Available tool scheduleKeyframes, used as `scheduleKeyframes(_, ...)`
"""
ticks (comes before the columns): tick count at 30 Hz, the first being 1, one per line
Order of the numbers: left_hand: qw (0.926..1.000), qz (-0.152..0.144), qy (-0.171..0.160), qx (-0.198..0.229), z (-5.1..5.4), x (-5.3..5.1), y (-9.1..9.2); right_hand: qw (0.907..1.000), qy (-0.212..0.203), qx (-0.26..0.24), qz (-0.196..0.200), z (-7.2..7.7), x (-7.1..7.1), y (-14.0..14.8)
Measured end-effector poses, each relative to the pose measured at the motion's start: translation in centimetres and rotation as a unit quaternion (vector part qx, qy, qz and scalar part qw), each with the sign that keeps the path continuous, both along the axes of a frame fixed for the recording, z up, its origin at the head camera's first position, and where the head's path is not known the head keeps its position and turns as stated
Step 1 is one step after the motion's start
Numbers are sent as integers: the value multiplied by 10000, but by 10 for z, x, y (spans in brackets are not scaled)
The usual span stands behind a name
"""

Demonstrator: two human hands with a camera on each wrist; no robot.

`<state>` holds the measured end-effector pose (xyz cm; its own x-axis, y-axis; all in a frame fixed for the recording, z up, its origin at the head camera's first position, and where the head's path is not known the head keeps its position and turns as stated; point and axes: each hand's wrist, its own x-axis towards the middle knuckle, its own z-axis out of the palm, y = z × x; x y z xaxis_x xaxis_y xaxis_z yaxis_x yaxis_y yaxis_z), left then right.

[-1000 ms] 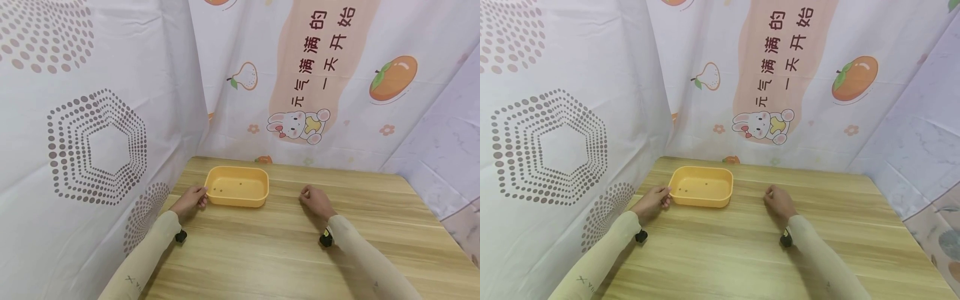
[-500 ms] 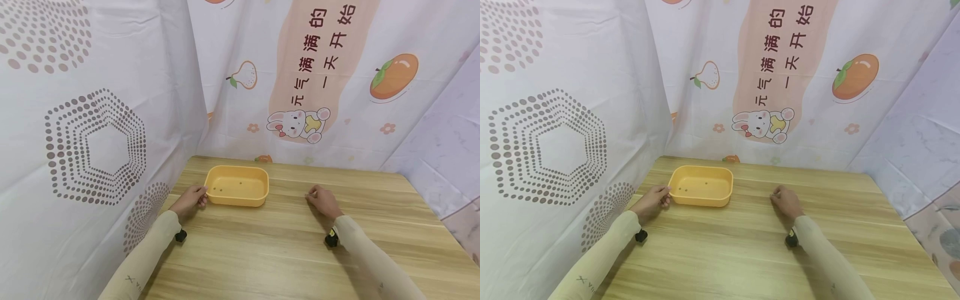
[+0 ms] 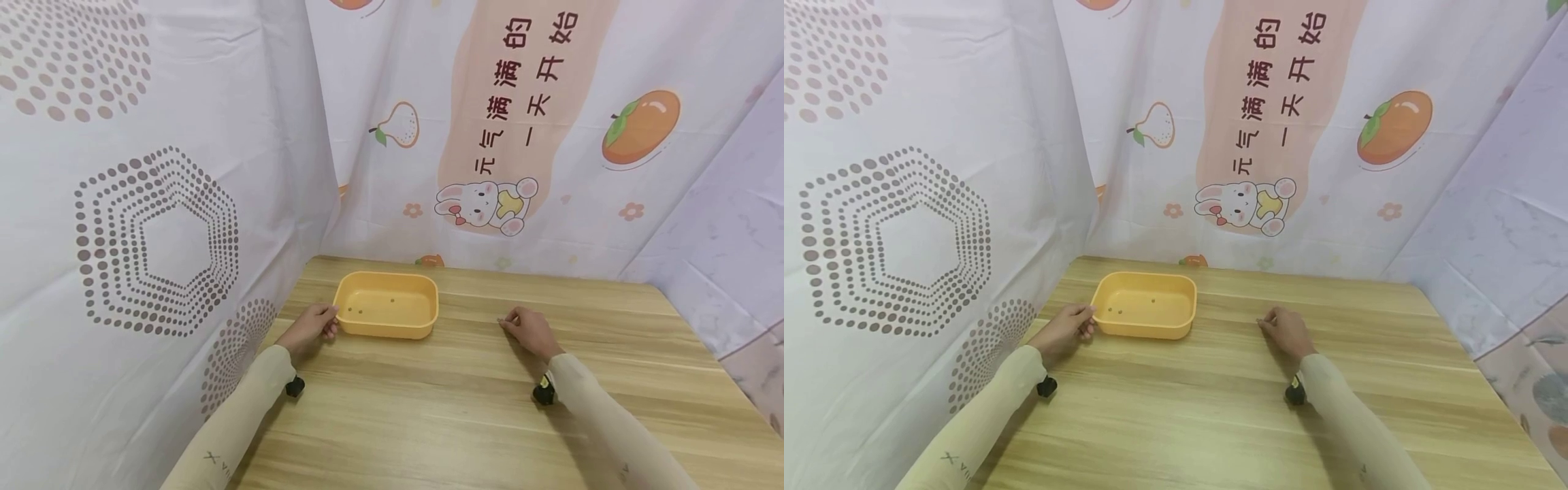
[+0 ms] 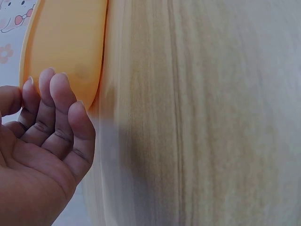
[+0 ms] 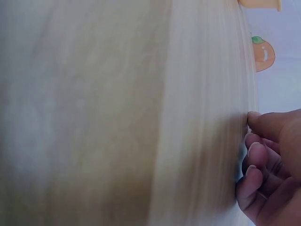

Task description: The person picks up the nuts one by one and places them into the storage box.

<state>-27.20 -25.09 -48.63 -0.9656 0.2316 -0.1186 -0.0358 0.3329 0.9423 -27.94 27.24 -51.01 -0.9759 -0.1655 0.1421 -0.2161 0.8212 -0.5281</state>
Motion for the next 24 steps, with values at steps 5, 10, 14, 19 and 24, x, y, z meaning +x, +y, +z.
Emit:
scheduleKeyframes(5,10000,-5,0,-38,-1,0,0,9999,79,16,102,-1,0,-1)
scheduleKeyframes(10,10000,6,7,-32,1,0,0,9998,172,85,103,-2,-1,-2)
scheduleKeyframes(14,10000,10,-18,-1,1,0,0,9998,139,109,73,-1,-2,-4)
scheduleKeyframes(19,9999,-59,69,-66,-1,-1,-1,9999,-110,35,41,3,-1,-7)
scheduleKeyframes(24,9999,-81,62,-10,-2,-1,-2,9998,-198,90,29,4,-1,-9)
